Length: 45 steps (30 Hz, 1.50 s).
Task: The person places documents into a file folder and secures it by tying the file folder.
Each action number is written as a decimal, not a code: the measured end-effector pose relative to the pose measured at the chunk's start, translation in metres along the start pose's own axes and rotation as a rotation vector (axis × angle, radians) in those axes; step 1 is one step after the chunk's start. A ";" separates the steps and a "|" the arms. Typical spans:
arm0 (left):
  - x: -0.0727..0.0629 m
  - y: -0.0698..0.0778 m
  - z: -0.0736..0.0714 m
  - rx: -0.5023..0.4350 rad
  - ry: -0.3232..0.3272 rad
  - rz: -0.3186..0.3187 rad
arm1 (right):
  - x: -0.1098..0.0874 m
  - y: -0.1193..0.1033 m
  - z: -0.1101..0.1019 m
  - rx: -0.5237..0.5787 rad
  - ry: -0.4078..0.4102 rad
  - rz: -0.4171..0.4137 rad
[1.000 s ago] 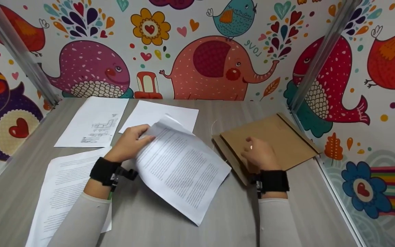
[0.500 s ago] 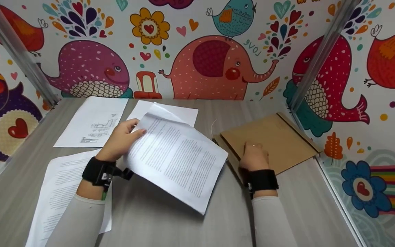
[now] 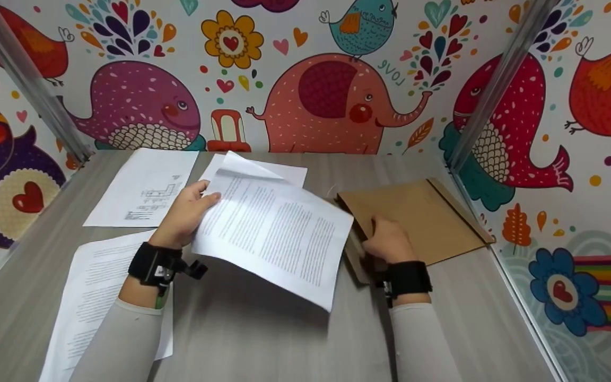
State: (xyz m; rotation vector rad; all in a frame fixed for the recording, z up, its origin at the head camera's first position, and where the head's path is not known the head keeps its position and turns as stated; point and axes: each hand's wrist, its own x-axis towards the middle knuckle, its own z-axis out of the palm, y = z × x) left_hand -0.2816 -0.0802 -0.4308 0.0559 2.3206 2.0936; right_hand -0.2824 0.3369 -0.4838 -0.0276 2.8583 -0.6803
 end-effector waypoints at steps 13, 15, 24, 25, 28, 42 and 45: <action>-0.004 0.002 0.010 0.224 0.088 0.004 | -0.006 -0.014 -0.004 0.128 -0.035 0.020; -0.005 0.004 0.012 0.232 0.093 0.008 | -0.006 -0.016 -0.004 0.119 -0.036 0.018; -0.010 0.006 0.016 0.255 0.169 0.047 | -0.007 -0.025 -0.004 0.086 -0.007 -0.004; -0.010 0.006 0.017 0.256 0.178 0.046 | -0.007 -0.026 -0.003 0.085 -0.008 -0.002; -0.010 0.005 0.022 0.263 0.193 0.045 | -0.008 -0.029 -0.003 0.099 -0.017 0.011; -0.019 -0.017 0.074 0.292 0.142 0.100 | -0.012 -0.045 0.002 0.088 -0.013 0.010; -0.021 -0.023 0.084 0.283 0.128 0.084 | -0.014 -0.052 0.005 0.075 -0.003 -0.003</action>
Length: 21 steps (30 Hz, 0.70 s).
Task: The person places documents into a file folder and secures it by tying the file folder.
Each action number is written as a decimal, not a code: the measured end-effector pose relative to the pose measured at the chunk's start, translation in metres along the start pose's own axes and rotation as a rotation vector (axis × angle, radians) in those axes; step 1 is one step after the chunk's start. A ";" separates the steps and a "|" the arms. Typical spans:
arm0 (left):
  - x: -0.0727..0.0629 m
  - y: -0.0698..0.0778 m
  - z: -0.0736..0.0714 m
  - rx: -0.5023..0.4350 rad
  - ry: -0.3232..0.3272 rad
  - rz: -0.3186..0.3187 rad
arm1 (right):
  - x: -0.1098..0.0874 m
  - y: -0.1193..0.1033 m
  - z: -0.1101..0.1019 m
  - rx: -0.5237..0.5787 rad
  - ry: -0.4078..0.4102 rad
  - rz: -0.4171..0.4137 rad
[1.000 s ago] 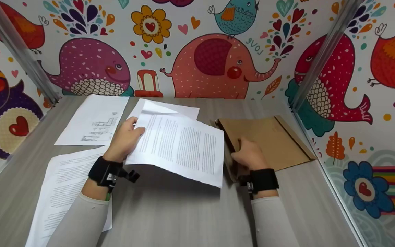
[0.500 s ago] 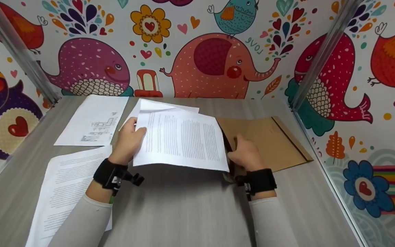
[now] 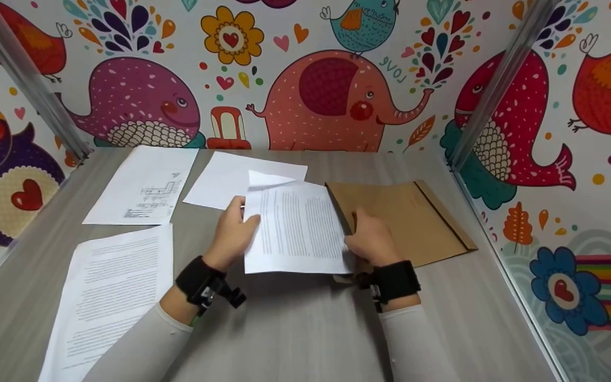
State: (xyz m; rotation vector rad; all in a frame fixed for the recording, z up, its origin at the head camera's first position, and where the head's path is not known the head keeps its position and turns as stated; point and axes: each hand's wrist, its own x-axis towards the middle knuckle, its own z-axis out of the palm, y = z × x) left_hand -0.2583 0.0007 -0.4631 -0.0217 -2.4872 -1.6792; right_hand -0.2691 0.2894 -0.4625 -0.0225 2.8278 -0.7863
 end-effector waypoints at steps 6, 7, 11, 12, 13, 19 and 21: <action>-0.008 -0.006 0.019 -0.057 -0.103 0.008 | -0.004 -0.013 0.008 -0.057 0.011 -0.056; -0.010 -0.007 0.022 -0.075 -0.123 0.014 | -0.005 -0.015 0.009 -0.066 0.015 -0.067; -0.016 -0.010 0.031 -0.118 -0.174 0.035 | -0.009 -0.023 0.013 -0.084 0.028 -0.104; -0.017 -0.011 0.033 -0.117 -0.181 0.041 | -0.010 -0.024 0.014 -0.086 0.029 -0.108; -0.018 -0.011 0.033 -0.113 -0.182 0.042 | -0.010 -0.024 0.014 -0.087 0.031 -0.110; -0.020 -0.009 0.034 -0.114 -0.193 0.042 | -0.014 -0.030 0.018 -0.120 0.064 -0.124; -0.022 -0.009 0.035 -0.114 -0.198 0.042 | -0.016 -0.033 0.021 -0.144 0.076 -0.144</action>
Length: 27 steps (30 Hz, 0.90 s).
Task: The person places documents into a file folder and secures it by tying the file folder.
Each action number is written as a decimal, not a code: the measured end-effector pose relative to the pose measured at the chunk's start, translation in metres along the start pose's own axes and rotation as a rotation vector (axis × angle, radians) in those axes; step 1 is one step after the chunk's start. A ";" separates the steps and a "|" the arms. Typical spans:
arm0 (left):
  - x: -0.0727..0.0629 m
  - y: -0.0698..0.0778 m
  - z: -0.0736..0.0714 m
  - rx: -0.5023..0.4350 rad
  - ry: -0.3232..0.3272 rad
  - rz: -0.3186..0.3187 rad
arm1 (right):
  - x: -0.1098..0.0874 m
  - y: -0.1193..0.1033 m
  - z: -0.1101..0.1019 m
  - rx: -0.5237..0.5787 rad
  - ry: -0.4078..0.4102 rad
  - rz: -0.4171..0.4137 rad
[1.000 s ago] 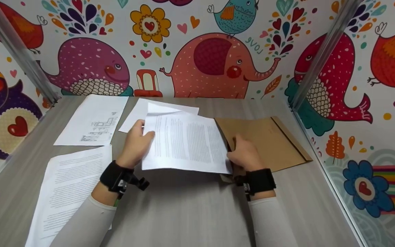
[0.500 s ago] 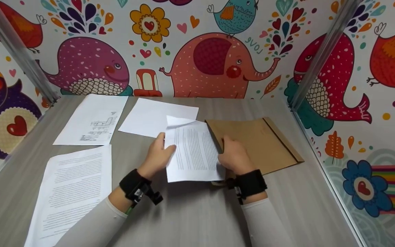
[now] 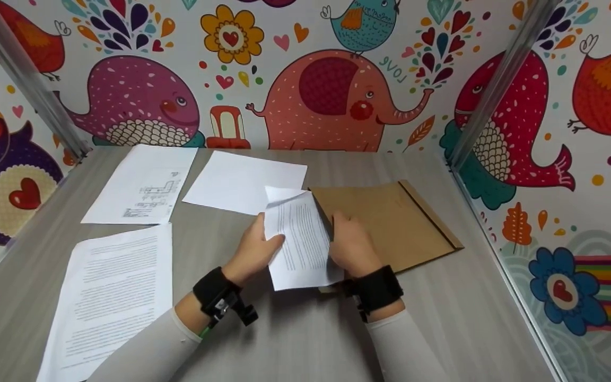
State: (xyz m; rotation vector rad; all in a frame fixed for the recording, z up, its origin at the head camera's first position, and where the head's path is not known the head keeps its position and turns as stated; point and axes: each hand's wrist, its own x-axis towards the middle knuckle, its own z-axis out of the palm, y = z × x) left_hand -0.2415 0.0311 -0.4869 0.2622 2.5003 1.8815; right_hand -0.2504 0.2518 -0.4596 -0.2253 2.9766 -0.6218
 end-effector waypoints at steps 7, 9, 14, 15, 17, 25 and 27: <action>-0.001 -0.007 0.005 0.075 -0.002 -0.010 | -0.007 -0.015 0.013 -0.088 0.057 -0.114; 0.000 -0.008 0.004 0.085 -0.007 -0.014 | -0.008 -0.018 0.015 -0.107 0.060 -0.127; 0.005 -0.009 -0.005 0.078 -0.022 -0.031 | -0.007 -0.017 0.014 -0.101 0.050 -0.129; 0.007 -0.010 -0.008 0.081 -0.022 -0.034 | -0.007 -0.015 0.012 -0.096 0.052 -0.127; 0.011 -0.011 -0.012 0.088 -0.027 -0.037 | -0.007 -0.009 0.007 -0.082 0.062 -0.126; 0.013 -0.014 -0.010 -0.099 -0.052 -0.068 | -0.006 0.005 -0.006 -0.073 0.139 -0.108; 0.011 -0.013 -0.007 -0.184 -0.059 -0.083 | -0.004 0.003 -0.005 -0.096 0.160 -0.108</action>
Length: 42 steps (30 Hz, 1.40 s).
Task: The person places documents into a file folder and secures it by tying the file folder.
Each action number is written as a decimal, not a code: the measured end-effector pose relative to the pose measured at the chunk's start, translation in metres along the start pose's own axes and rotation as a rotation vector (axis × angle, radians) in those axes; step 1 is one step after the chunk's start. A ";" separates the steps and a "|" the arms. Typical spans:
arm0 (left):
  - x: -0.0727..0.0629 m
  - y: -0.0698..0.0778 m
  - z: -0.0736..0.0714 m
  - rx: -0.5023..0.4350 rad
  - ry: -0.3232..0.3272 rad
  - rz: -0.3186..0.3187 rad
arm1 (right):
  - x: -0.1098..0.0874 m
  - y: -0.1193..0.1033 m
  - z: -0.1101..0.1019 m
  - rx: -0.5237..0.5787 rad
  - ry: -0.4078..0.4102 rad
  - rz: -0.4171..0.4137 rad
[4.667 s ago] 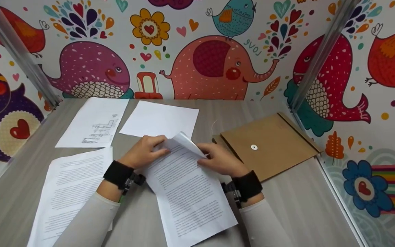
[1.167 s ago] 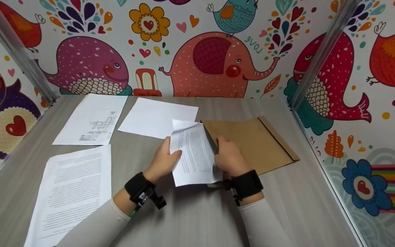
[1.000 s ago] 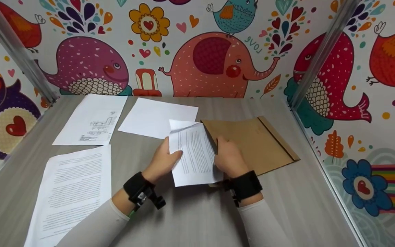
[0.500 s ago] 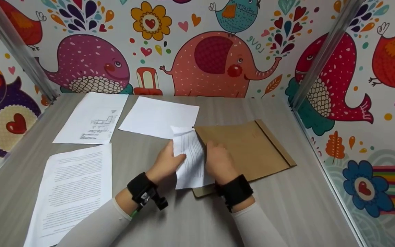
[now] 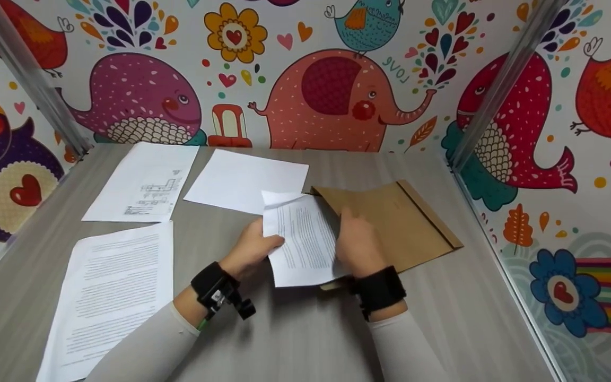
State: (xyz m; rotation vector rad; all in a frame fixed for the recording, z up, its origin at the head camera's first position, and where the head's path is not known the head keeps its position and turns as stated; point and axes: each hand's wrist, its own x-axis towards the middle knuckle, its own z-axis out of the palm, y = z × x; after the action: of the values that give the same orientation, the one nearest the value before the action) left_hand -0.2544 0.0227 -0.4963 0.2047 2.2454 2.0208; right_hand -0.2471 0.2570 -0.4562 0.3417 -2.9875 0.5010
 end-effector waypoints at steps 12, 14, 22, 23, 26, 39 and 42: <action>-0.006 -0.009 0.019 -0.178 0.035 -0.006 | 0.000 -0.008 0.020 -0.282 0.006 0.124; -0.006 -0.010 0.021 -0.195 0.038 0.003 | 0.001 -0.011 0.024 -0.262 0.044 0.146; -0.007 -0.007 0.022 -0.202 0.043 -0.028 | -0.001 -0.019 0.027 -0.192 0.100 0.120; -0.007 -0.007 0.023 -0.205 0.039 -0.040 | -0.002 -0.021 0.027 -0.183 0.103 0.113; -0.008 -0.008 0.024 -0.231 0.025 -0.063 | -0.003 -0.028 0.029 -0.164 0.114 0.083; -0.010 -0.011 0.022 0.012 0.043 -0.047 | -0.016 -0.056 0.041 -0.269 0.244 -0.128; -0.010 -0.013 0.020 -0.018 0.013 -0.112 | -0.016 -0.058 0.044 -0.262 0.253 -0.146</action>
State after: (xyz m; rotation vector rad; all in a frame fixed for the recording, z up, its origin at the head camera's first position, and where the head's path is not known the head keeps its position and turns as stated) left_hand -0.2418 0.0398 -0.5116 0.0633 2.1920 1.9903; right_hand -0.2199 0.1918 -0.4816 0.4325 -2.7119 0.1236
